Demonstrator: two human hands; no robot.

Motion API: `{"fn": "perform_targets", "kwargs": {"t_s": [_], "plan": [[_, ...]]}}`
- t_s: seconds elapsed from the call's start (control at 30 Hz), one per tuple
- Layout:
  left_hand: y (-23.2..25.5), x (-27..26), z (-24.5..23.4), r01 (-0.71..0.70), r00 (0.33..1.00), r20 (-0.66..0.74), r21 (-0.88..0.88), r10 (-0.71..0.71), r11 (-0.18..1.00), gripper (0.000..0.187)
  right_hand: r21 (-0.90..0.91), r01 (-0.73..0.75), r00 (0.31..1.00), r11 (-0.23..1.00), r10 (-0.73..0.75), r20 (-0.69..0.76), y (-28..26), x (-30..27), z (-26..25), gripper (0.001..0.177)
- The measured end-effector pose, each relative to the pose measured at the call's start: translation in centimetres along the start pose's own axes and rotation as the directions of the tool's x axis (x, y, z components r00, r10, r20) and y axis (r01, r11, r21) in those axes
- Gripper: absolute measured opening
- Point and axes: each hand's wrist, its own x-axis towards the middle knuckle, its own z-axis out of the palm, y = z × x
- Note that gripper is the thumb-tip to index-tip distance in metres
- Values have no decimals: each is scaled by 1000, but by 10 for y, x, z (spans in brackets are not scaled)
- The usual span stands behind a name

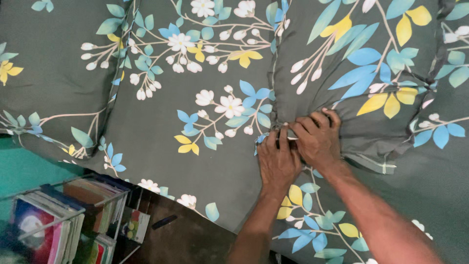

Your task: The person puts a pillowcase onto a pillow by hand on a bed, sliding the pillow inside and smoothing the fabric.

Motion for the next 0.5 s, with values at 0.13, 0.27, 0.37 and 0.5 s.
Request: {"fn": "perform_targets", "kwargs": {"t_s": [0.13,0.27,0.37,0.5], "plan": [[-6,-3,4,12,998,58,21,-13,1000,48,-34,-89,985,995,93,147,-8,0,-5,23],[-13,-2,9,52,998,32,-18,-51,999,49,83,-48,998,995,44,51,-5,-1,-12,33],[-8,-2,0,180,980,103,-91,-171,979,49,175,-63,997,983,70,-33,8,-10,-23,43],[23,22,-7,215,976,-20,-40,-216,976,50,35,-253,960,967,255,-117,41,-36,-46,53]]}}
